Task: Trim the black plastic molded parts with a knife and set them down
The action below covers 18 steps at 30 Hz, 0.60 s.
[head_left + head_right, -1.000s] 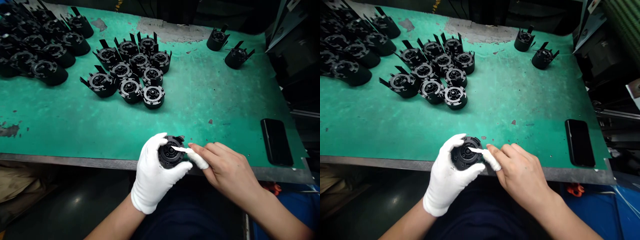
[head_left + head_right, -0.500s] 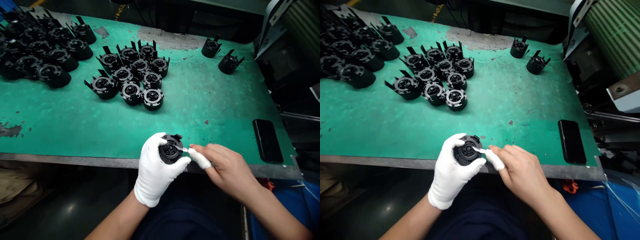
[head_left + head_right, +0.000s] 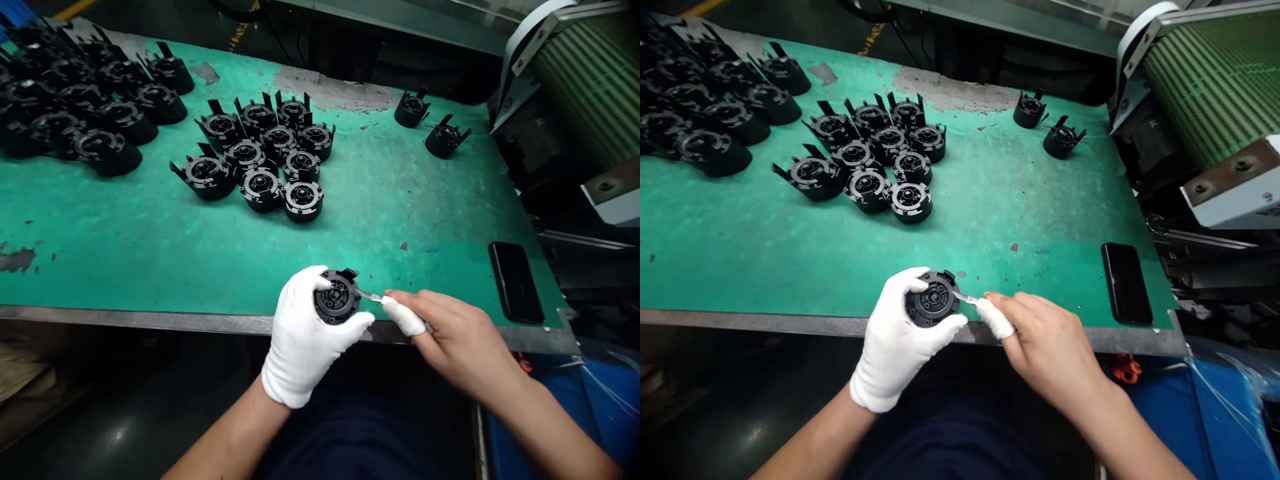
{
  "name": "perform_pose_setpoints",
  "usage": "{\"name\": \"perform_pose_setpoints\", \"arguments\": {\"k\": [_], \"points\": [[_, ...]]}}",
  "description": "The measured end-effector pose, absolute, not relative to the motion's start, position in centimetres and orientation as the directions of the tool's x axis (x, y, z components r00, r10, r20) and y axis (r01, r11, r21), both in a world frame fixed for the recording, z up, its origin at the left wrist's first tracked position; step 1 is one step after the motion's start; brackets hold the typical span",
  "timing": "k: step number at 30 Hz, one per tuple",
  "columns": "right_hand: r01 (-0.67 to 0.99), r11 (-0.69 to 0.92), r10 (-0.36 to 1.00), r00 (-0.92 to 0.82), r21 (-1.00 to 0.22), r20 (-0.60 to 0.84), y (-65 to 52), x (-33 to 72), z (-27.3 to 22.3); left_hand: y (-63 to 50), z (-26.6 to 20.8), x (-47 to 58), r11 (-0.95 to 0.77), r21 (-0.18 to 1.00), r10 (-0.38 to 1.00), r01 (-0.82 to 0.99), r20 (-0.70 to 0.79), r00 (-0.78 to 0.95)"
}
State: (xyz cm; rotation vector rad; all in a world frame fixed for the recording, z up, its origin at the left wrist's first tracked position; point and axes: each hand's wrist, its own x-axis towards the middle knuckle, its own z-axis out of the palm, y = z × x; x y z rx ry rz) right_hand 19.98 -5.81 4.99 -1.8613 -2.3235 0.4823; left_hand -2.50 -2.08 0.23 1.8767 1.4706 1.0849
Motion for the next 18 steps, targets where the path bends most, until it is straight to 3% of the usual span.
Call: {"name": "perform_pose_setpoints", "arguments": {"k": [5,11,18], "points": [[0.874,0.367,0.882,-0.435,-0.318,-0.179,-3.1,21.9,4.7,0.4,1.5,-5.3,-0.313,0.78,0.922,0.542,0.112,0.371],[0.788,0.511,0.805,-0.579,-0.344,-0.129,-0.5,21.9,4.6,3.6,3.0,-7.5,-0.275,0.779,0.833,0.564,-0.1,0.544],[0.753,0.604,0.745,-0.65,-0.262,-0.15,1.0,20.8,5.0,5.2,2.9,-7.9,-0.324,0.804,0.77,0.499,-0.082,0.632]]}}
